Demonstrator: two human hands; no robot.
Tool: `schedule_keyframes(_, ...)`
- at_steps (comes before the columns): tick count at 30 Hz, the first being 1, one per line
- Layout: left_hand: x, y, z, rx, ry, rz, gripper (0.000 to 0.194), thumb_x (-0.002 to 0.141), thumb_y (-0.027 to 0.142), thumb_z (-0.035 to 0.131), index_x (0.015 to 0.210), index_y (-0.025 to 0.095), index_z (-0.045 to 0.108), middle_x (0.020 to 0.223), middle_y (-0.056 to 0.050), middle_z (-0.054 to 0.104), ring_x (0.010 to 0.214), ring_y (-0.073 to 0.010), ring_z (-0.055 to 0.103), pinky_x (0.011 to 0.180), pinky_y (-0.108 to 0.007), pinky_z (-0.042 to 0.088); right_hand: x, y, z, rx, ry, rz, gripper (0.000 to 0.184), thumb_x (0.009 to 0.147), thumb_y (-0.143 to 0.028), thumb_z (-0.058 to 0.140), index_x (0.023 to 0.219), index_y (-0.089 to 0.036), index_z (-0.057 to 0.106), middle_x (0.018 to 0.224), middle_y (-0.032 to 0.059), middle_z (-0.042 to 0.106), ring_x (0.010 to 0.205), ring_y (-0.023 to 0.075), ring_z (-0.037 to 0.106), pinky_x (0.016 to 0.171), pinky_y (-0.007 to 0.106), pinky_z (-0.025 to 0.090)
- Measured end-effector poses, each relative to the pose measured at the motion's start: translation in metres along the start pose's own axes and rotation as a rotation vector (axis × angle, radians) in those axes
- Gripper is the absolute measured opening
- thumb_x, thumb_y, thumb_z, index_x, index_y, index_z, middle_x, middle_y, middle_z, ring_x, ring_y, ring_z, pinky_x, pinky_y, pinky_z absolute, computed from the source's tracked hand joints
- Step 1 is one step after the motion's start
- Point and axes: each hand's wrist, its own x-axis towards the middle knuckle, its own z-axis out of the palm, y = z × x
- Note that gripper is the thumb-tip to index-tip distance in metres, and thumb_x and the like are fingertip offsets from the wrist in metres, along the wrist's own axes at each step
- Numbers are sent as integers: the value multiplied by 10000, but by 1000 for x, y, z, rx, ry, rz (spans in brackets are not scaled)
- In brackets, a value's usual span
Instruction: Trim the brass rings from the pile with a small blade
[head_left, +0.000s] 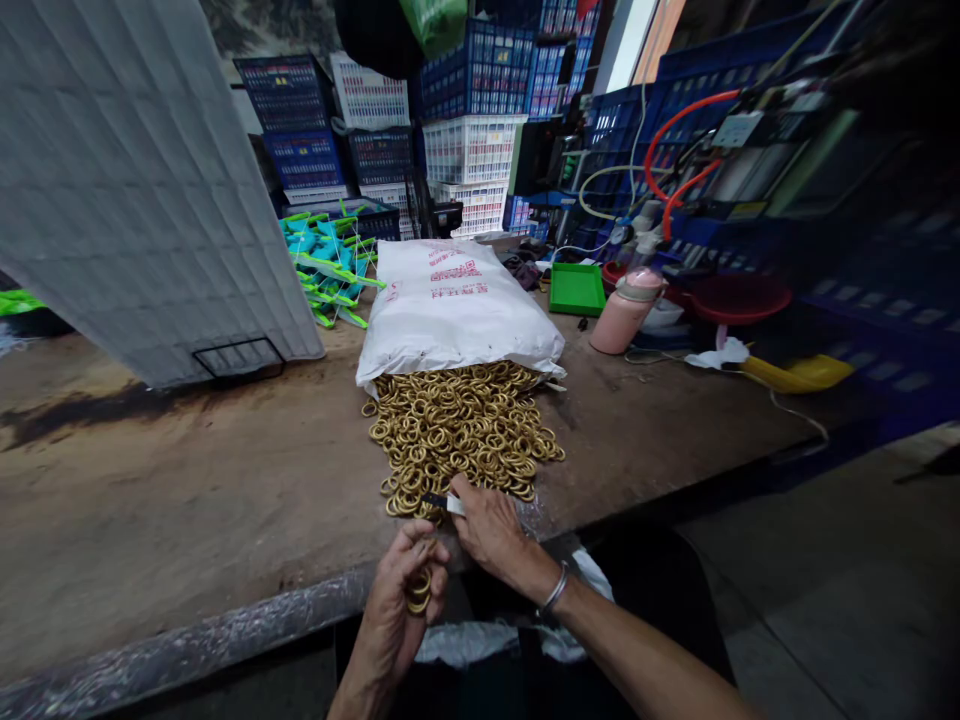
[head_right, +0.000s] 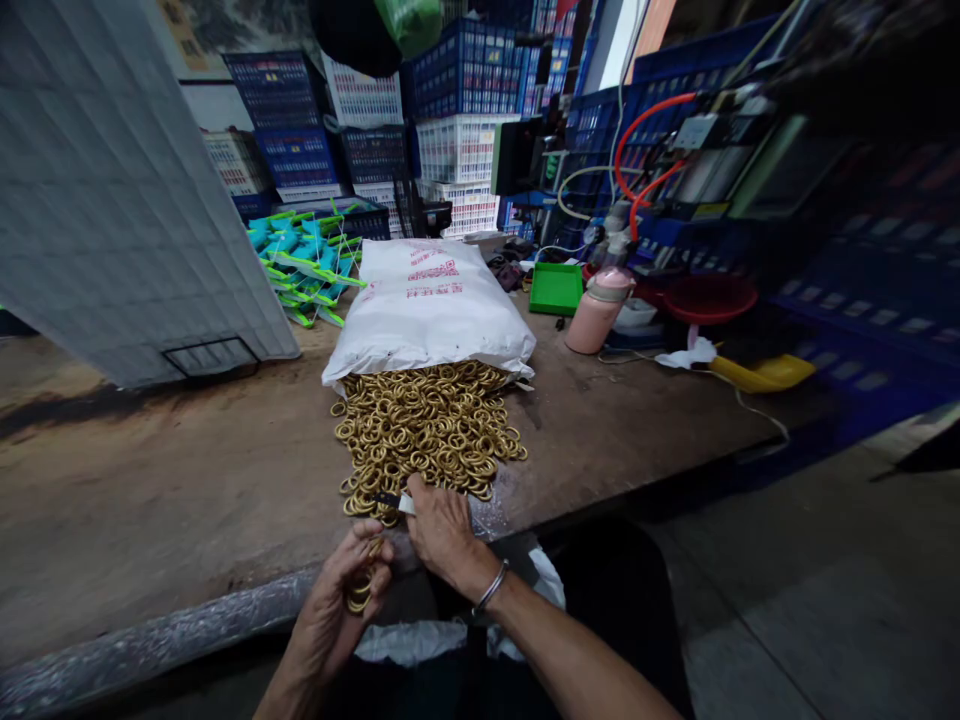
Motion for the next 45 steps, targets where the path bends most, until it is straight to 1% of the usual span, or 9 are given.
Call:
schedule_keyframes(5,4,4,-3,-143,7,-16,192,644,256,679,762,143,576,722,-17,560,587,-92,518,380,-147,312,2,0,-4,21,-13,45,171,757,-149,458,922,-190,450,749,27,629,651,148,560,542,249,216)
schedule_keyframes(10,10,4,-3,-125,68,-7,216,624,272,705,700,137,554,695,-8,569,586,-90,527,374,-141,309,3,1,-6,49,-10,76,138,774,-138,420,897,-185,462,713,20,617,637,139,557,534,245,216)
schedule_keyframes(20,26,0,15,352,212,206,384,624,472,650,814,167,517,499,70,479,355,-52,390,311,-143,266,-3,10,-4,225,88,-4,191,704,-72,404,852,-183,452,702,10,566,625,132,511,561,221,269)
schedule_keyframes(24,34,2,19,558,154,227,359,642,496,605,743,161,521,416,90,424,306,-40,305,314,-156,226,-6,9,-8,285,111,-26,209,685,-61,395,840,-187,457,675,-1,536,603,130,489,561,222,275)
schedule_keyframes(29,40,0,18,645,121,270,261,695,418,554,632,172,492,422,87,395,340,-48,300,360,-170,250,-3,7,-10,445,135,14,61,767,-153,394,755,-192,439,635,-20,473,582,117,446,556,218,288)
schedule_keyframes(34,40,-5,10,771,119,540,181,729,323,540,637,169,556,557,28,509,535,-108,461,540,-213,379,1,2,-18,642,100,69,234,843,-320,362,656,-189,410,600,-45,406,578,96,399,553,207,306)
schedule_keyframes(37,38,-6,8,855,72,616,157,756,297,523,702,171,597,665,-8,578,647,-140,512,648,-244,402,2,2,-18,709,40,48,267,830,-357,395,634,-180,431,587,-52,409,570,86,381,546,201,306)
schedule_keyframes(40,36,-4,10,807,49,562,165,756,321,536,715,172,595,662,-8,575,630,-131,514,621,-235,405,3,1,-17,787,9,98,266,812,-350,411,612,-177,425,572,-56,394,551,80,366,519,197,300)
schedule_keyframes(45,32,-3,11,549,-21,180,291,745,458,526,709,170,525,497,67,434,363,-48,334,360,-165,250,3,1,-15,929,-37,169,256,812,-343,401,614,-181,420,541,-59,408,508,76,372,491,197,307)
